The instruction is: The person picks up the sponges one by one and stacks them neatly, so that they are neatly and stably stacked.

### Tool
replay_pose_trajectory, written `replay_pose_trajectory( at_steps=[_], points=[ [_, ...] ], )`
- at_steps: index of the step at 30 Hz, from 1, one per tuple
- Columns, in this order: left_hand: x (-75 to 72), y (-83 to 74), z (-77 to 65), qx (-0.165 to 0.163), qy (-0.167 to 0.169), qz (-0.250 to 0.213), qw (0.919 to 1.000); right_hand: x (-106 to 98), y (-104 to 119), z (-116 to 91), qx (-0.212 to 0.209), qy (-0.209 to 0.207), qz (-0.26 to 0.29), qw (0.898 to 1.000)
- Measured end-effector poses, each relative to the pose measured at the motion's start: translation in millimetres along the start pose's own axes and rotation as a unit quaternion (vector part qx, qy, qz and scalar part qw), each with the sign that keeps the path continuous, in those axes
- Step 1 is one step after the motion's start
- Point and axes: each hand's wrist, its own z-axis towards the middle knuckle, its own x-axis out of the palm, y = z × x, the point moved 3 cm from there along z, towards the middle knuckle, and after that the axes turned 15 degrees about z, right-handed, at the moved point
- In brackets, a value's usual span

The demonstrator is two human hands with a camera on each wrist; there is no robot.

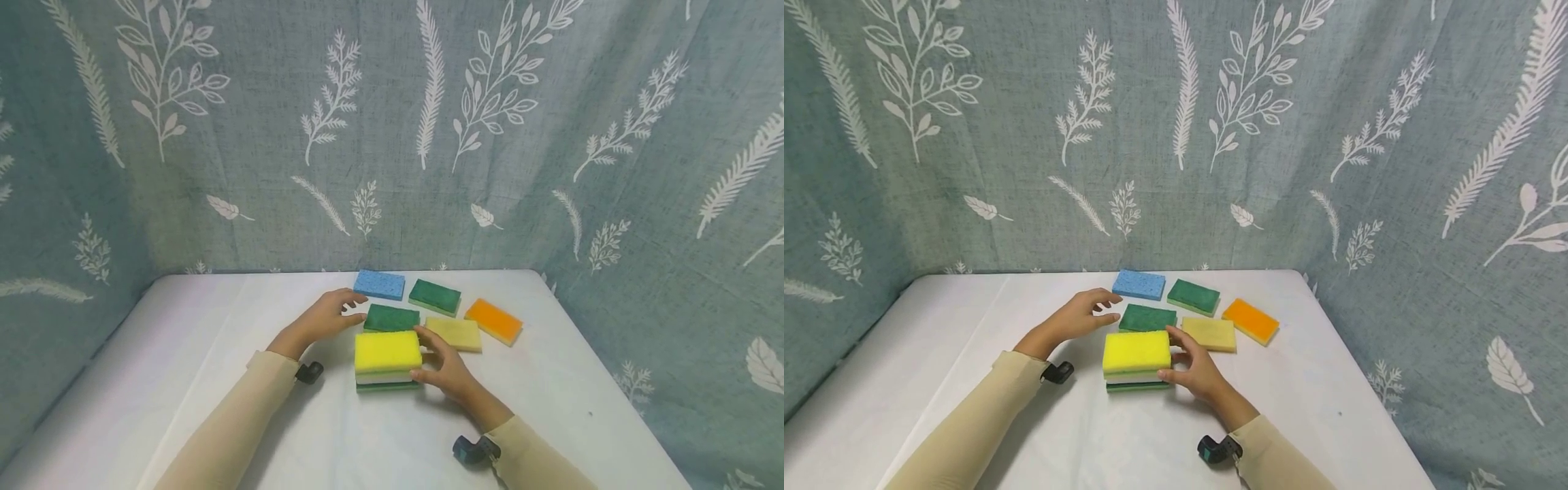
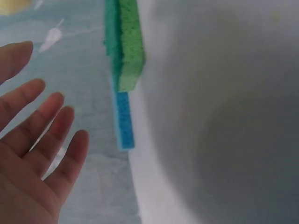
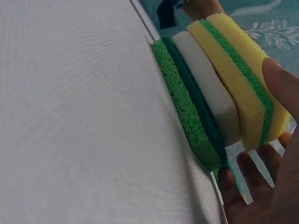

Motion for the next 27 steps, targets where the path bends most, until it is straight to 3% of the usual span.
replay_pose_trajectory(
  at_steps=[8, 17, 22, 27],
  points=[
    [25.4, 0.9, 24.1, -0.015, 0.058, 0.007, 0.9981, 0, 2, 1, -0.009, 0.002, 0.012, 1.0],
    [36.4, 0.0, 35.5, -0.006, 0.119, 0.051, 0.9916, 1, -4, 6, -0.012, 0.01, 0.08, 0.997],
    [40.6, 2.9, 38.5, -0.012, 0.134, 0.053, 0.9895, 0, -6, 4, -0.016, 0.012, 0.068, 0.997],
    [39.9, 4.7, 39.9, -0.036, 0.127, 0.039, 0.9904, -3, -5, 3, -0.022, 0.004, 0.061, 0.998]
  ],
)
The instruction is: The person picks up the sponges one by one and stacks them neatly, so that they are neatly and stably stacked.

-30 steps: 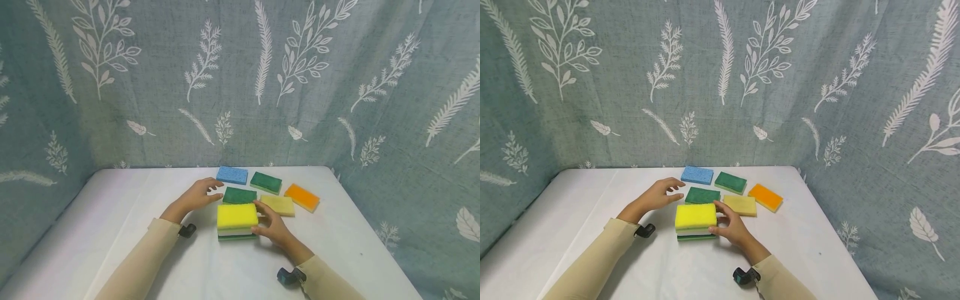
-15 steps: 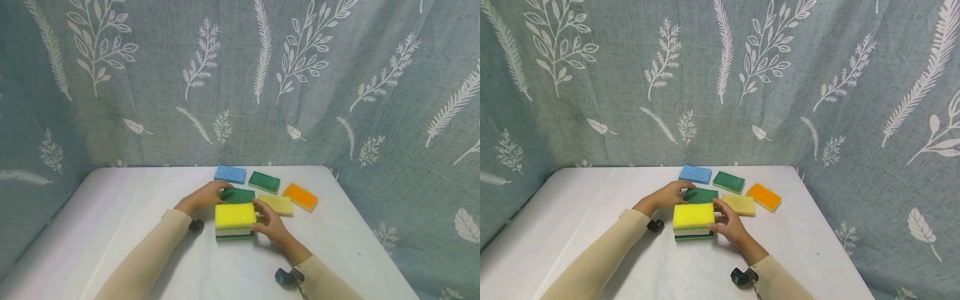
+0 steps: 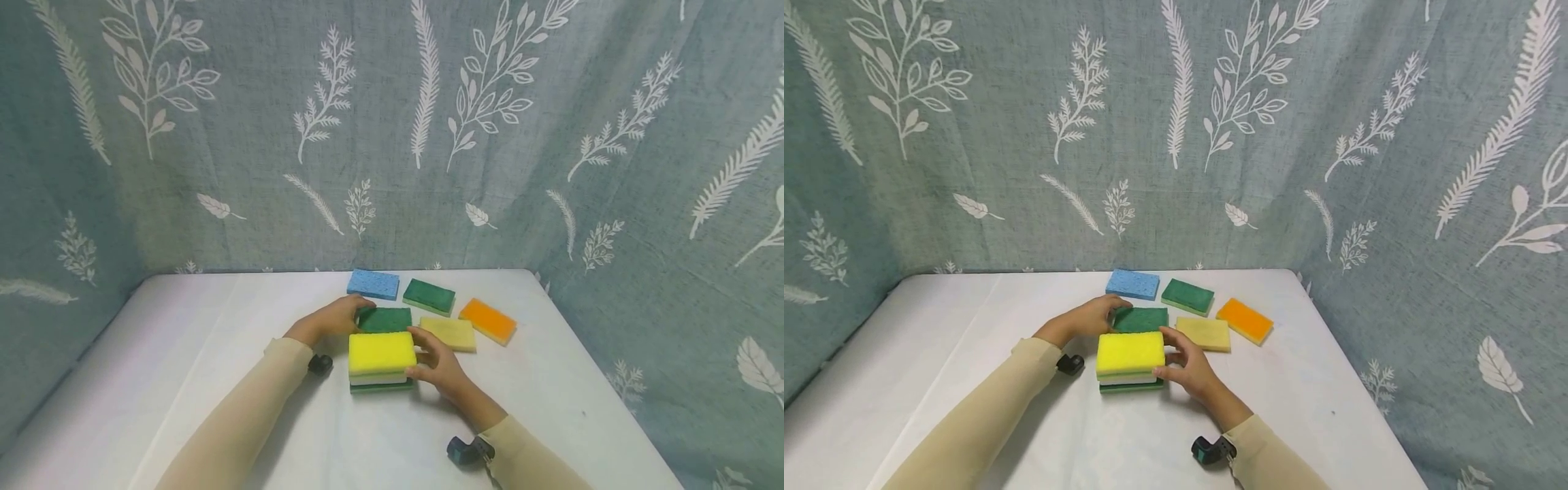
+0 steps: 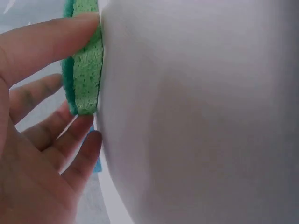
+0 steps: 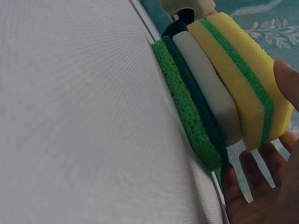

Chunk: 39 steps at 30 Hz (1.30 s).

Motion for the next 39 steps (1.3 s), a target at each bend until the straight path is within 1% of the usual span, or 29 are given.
replay_pose_trajectory(
  at_steps=[9, 13, 16, 19, 25, 27, 31, 39],
  points=[
    [-7.2, 7.0, -15.1, -0.003, -0.017, 0.003, 0.9998, 1, 1, 0, -0.015, 0.001, 0.012, 1.0],
    [-10.8, 9.2, -21.8, -0.011, -0.017, -0.011, 0.9997, 1, 2, 0, -0.02, -0.001, 0.007, 1.0],
    [-12.3, 10.5, -26.6, -0.012, -0.021, -0.019, 0.9995, 1, 3, -1, -0.017, -0.007, 0.001, 1.0],
    [-13.8, 12.4, -31.6, -0.005, -0.031, -0.026, 0.9992, 0, 0, -1, -0.009, -0.012, 0.0, 1.0],
    [-17.6, 16.3, -41.8, 0.0, -0.046, -0.028, 0.9986, -8, -23, 3, 0.004, -0.021, 0.007, 1.0],
    [-19.2, 16.7, -45.5, 0.001, -0.048, -0.028, 0.9984, -10, -27, 3, 0.003, -0.021, 0.012, 1.0],
    [-25.2, 14.4, -53.4, 0.009, -0.056, -0.036, 0.9978, -12, -29, 3, -0.006, -0.018, 0.014, 1.0],
    [-39.9, 7.8, -72.8, 0.041, -0.096, -0.051, 0.9932, -13, -30, 4, -0.013, -0.007, 0.007, 1.0]
  ],
)
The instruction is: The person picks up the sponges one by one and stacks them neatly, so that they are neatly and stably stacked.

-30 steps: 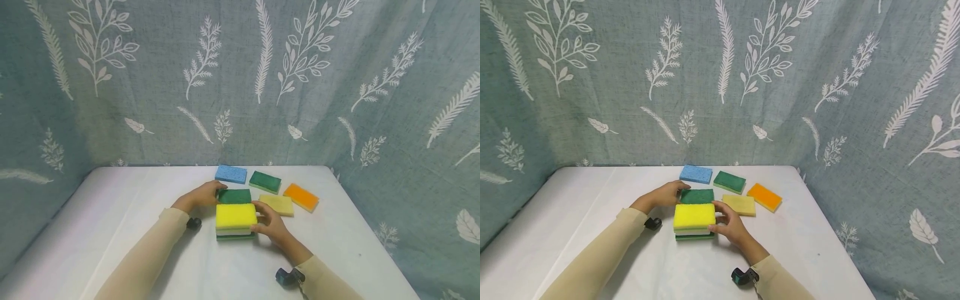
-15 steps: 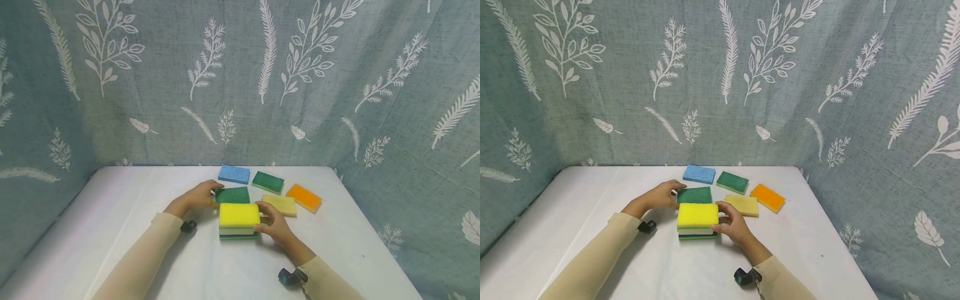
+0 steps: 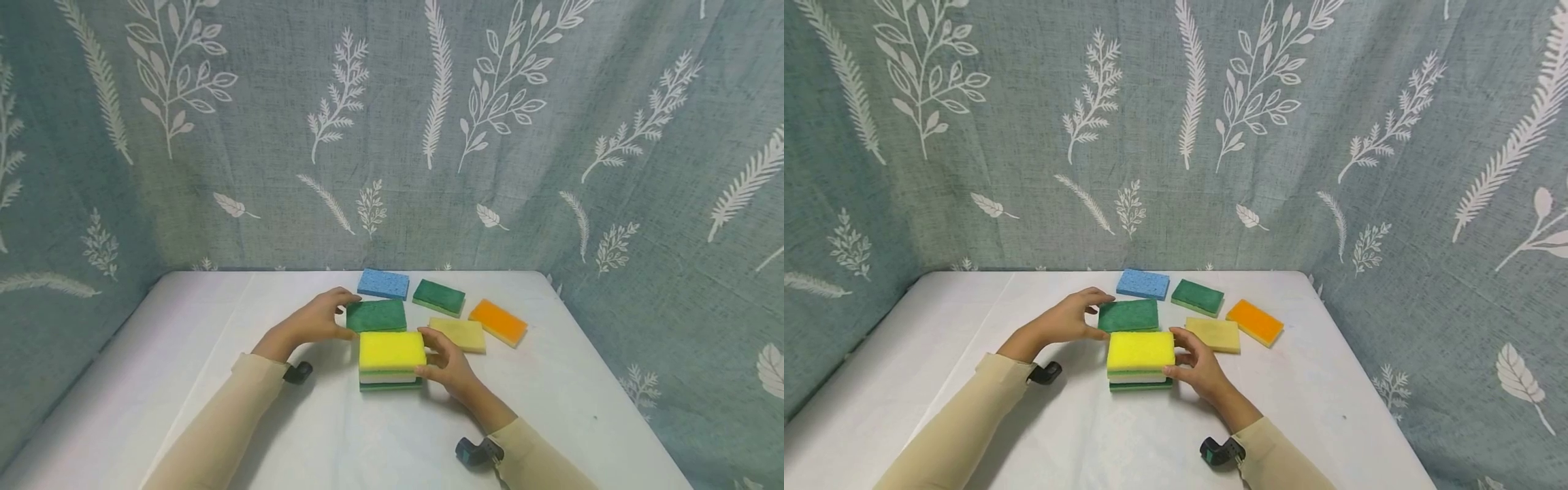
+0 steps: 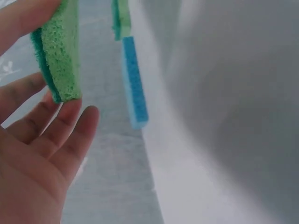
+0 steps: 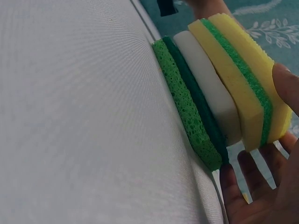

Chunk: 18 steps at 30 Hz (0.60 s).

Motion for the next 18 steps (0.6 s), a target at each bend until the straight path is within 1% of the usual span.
replay_pose_trajectory(
  at_steps=[2, 7, 9, 10, 14, 18],
  points=[
    [-3.4, -3.1, -3.1, 0.003, -0.008, 0.005, 1.0, 3, 8, -1, 0.003, 0.003, 0.002, 1.0],
    [-10.8, -9.7, -7.7, 0.008, -0.027, 0.028, 0.9992, 3, 8, -1, 0.006, 0.007, 0.011, 1.0],
    [-13.5, -10.3, -8.6, 0.01, -0.034, 0.031, 0.9989, 0, 1, 0, 0.004, 0.006, 0.013, 1.0],
    [-14.5, -9.9, -8.7, 0.008, -0.037, 0.032, 0.9988, 0, 1, 0, 0.004, 0.005, 0.013, 1.0],
    [-17.6, -8.4, -9.7, 0.003, -0.039, 0.035, 0.9986, 0, 0, 0, 0.012, 0.001, 0.011, 1.0],
    [-20.2, -12.0, -11.9, 0.007, -0.039, 0.032, 0.9987, 1, 1, 0, 0.016, 0.001, 0.008, 1.0]
  ],
)
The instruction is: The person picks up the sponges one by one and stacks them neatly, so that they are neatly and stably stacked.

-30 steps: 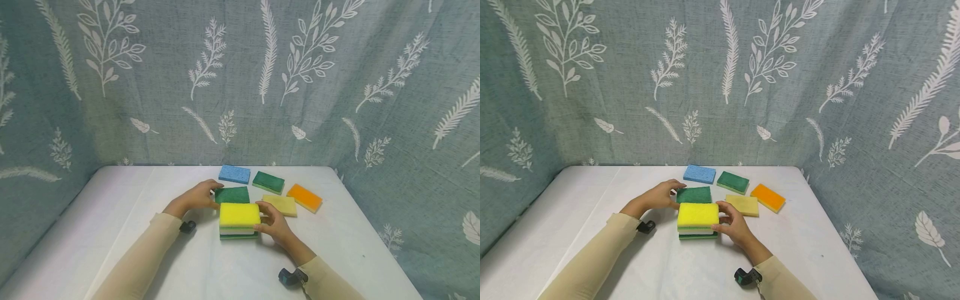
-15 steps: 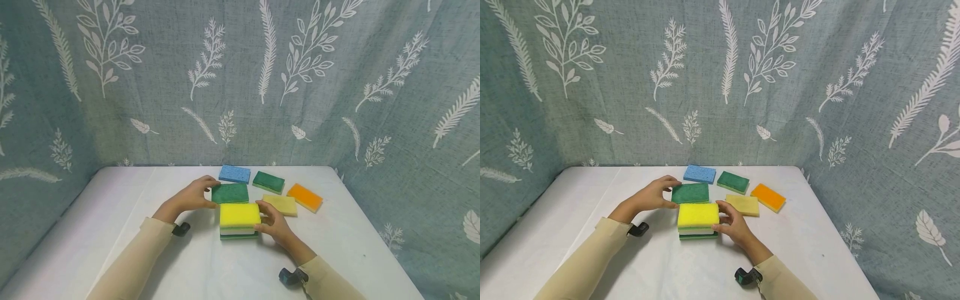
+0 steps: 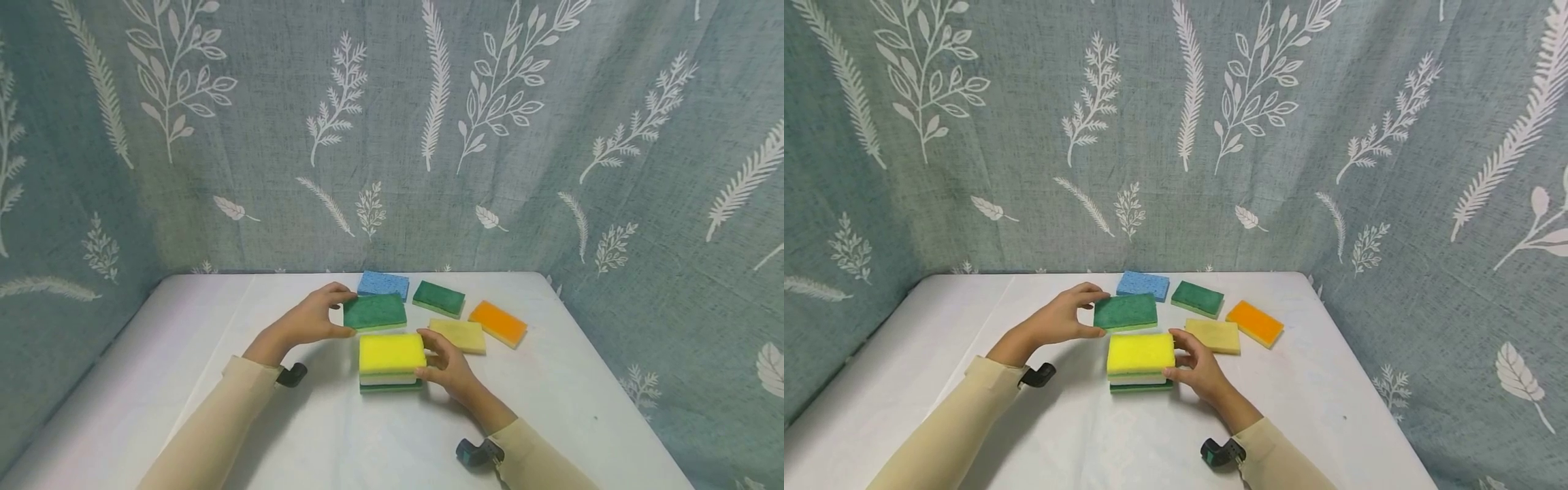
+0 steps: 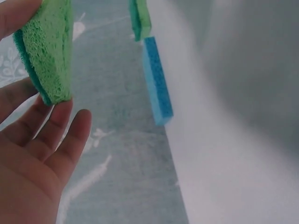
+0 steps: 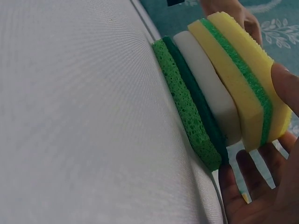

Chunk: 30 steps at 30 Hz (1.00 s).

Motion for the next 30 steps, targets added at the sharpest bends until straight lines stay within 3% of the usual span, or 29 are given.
replay_pose_trajectory(
  at_steps=[8, 17, 30],
  points=[
    [-1.8, -13.6, -8.5, 0.005, 0.001, 0.0, 1.0, 2, 4, 1, -0.009, 0.007, -0.008, 1.0],
    [2.4, -22.6, -17.9, 0.009, -0.003, -0.001, 1.0, 15, 34, -5, -0.011, 0.02, -0.015, 1.0],
    [4.1, -32.5, -24.2, 0.003, -0.001, 0.002, 1.0, 17, 37, -6, -0.027, 0.026, -0.023, 0.999]
  ],
)
